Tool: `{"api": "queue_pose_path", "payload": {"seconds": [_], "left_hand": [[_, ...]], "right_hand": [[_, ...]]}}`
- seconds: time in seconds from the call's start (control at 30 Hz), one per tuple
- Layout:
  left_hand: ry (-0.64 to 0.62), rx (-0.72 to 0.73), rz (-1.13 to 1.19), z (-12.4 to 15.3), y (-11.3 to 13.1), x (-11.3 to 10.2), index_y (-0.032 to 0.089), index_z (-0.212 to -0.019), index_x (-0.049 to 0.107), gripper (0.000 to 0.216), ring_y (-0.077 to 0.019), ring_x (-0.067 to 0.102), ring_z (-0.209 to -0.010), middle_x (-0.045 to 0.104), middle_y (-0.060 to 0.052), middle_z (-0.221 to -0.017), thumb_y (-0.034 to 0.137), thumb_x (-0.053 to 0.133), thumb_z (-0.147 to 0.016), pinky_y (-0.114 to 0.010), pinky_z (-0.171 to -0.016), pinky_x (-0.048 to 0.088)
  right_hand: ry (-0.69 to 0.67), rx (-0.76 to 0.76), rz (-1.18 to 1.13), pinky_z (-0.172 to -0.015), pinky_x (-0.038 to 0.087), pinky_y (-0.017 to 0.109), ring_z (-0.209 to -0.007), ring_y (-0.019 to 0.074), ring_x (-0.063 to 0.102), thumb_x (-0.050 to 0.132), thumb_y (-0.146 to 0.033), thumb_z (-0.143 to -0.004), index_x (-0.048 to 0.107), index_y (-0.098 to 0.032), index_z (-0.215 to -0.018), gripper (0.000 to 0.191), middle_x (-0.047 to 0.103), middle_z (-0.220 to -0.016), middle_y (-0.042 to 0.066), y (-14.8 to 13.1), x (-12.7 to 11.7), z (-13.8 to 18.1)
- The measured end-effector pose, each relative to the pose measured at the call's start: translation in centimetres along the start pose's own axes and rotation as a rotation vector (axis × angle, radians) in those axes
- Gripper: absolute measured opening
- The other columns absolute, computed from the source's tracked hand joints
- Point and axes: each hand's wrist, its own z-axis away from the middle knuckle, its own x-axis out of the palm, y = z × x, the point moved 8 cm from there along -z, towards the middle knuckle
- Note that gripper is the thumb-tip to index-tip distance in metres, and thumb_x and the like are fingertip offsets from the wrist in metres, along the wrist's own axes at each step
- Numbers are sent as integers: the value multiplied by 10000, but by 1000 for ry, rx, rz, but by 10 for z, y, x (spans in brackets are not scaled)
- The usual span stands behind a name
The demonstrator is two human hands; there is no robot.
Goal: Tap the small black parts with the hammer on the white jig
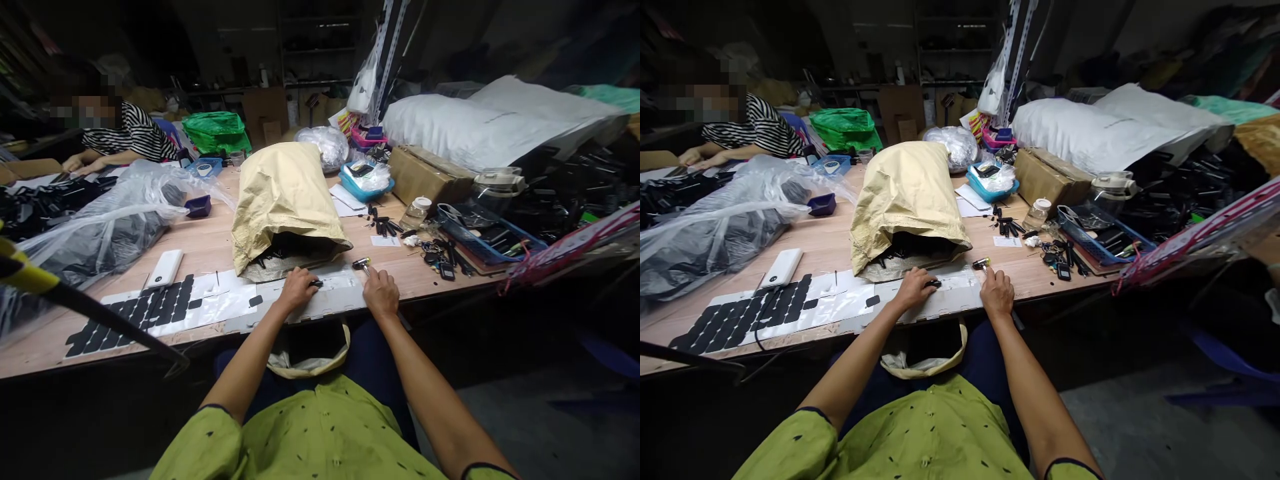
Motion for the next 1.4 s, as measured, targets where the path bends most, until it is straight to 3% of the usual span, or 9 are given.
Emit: {"api": "queue_pose_path", "payload": {"seconds": [0.1, 0.3, 0.5, 0.67, 0.93, 1.2, 1.4], "left_hand": [[65, -31, 102, 0, 2, 8, 264, -1092, 738, 250, -259, 556, -1007, 663, -64, -973, 280, 678, -850, -385, -875, 429], [180, -95, 197, 9, -19, 5, 240, -1008, 750, 232, -239, 554, -933, 661, -45, -918, 274, 743, -779, -377, -874, 435], [156, -157, 227, 9, -16, 8, 255, -972, 761, 180, -242, 547, -953, 666, -40, -910, 259, 719, -798, -383, -886, 423], [132, -175, 260, 7, -10, 10, 269, -982, 768, 192, -240, 539, -963, 671, -32, -919, 276, 719, -797, -386, -904, 415], [125, -160, 274, 7, -11, 11, 279, -993, 788, 205, -236, 537, -948, 673, -31, -892, 298, 721, -800, -382, -901, 417], [133, -138, 281, 7, -10, 11, 293, -998, 792, 212, -235, 541, -948, 670, -31, -890, 319, 725, -799, -382, -903, 419], [132, -149, 291, 7, -9, 12, 292, -998, 793, 213, -237, 541, -958, 677, -33, -913, 313, 729, -795, -389, -913, 418]], "right_hand": [[-6, 0, -18, -677, 346, 320, -866, 236, 498, 468, -178, -904, 668, -184, -1170, 333, 572, -910, 111, 0, 0, 0], [-5, 7, -38, -676, 346, 316, -865, 237, 490, 470, -192, -899, 661, -189, -1172, 333, 572, -909, 111, -1, 0, 1], [-24, 24, -95, -693, 355, 311, -852, 230, 499, 466, -170, -893, 679, -185, -1167, 347, 590, -905, 110, 3, -1, -1], [-42, 71, -320, -748, 417, 302, -864, 215, 554, 462, -155, -872, 706, -207, -1148, 373, 651, -928, 95, 9, -4, 0], [-75, -3, -818, -855, 537, 359, -973, 225, 664, 427, -271, -908, 720, -198, -1135, 378, 738, -1088, 107, -31, -19, 34], [-52, -71, -819, -935, 531, 383, -1019, 227, 669, 431, -266, -925, 719, -214, -1156, 373, 740, -1073, 104, -49, -39, 40], [-141, -85, -804, -912, 539, 369, -991, 225, 676, 434, -238, -908, 727, -209, -1114, 359, 745, -1042, 101, -55, -31, 43]]}}
